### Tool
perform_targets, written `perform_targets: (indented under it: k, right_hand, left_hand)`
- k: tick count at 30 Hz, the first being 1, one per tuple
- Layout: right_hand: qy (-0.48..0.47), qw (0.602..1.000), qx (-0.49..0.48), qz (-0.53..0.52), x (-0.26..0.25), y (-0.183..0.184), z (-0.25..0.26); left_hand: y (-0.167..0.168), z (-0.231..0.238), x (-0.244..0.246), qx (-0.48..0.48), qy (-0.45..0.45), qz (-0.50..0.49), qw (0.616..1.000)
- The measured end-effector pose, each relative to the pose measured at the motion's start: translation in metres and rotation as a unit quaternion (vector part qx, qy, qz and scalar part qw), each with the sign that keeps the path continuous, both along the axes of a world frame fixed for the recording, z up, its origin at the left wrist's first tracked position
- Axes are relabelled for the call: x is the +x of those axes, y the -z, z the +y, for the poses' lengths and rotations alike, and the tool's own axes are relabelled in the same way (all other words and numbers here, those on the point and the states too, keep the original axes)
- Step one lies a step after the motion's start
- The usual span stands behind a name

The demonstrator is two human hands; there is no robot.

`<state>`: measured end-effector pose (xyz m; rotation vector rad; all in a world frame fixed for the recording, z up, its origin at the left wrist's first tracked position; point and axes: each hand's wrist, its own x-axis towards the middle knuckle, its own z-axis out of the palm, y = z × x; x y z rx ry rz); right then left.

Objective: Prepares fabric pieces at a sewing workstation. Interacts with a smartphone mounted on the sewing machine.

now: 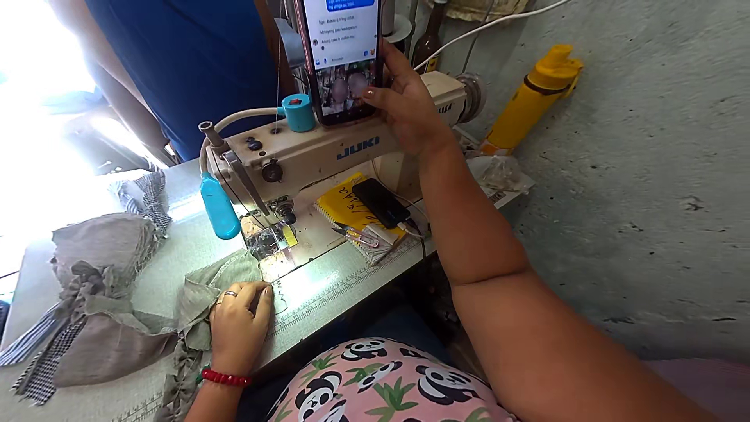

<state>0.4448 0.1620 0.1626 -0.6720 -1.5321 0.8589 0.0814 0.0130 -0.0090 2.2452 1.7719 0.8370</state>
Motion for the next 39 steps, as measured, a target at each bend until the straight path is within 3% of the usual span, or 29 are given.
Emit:
perform_targets:
  k: [17, 27, 39]
  right_hand:
    - [0.075, 0.997, 0.014, 0.026, -0.01, 0.002, 0.003]
    - [0.052, 0.998, 0.036, 0.025, -0.012, 0.002, 0.001]
    - [0.136, 0.988, 0.06, 0.036, -0.027, 0.004, 0.01]
  left_hand:
    - [0.0, 0.0, -0.001, 0.005, 0.006, -0.002, 1.0]
    - [0.001, 0.0, -0.001, 0.008, 0.002, 0.001, 1.0]
    - [0.001, 0.001, -0.001, 0.003, 0.002, -0.002, 1.0]
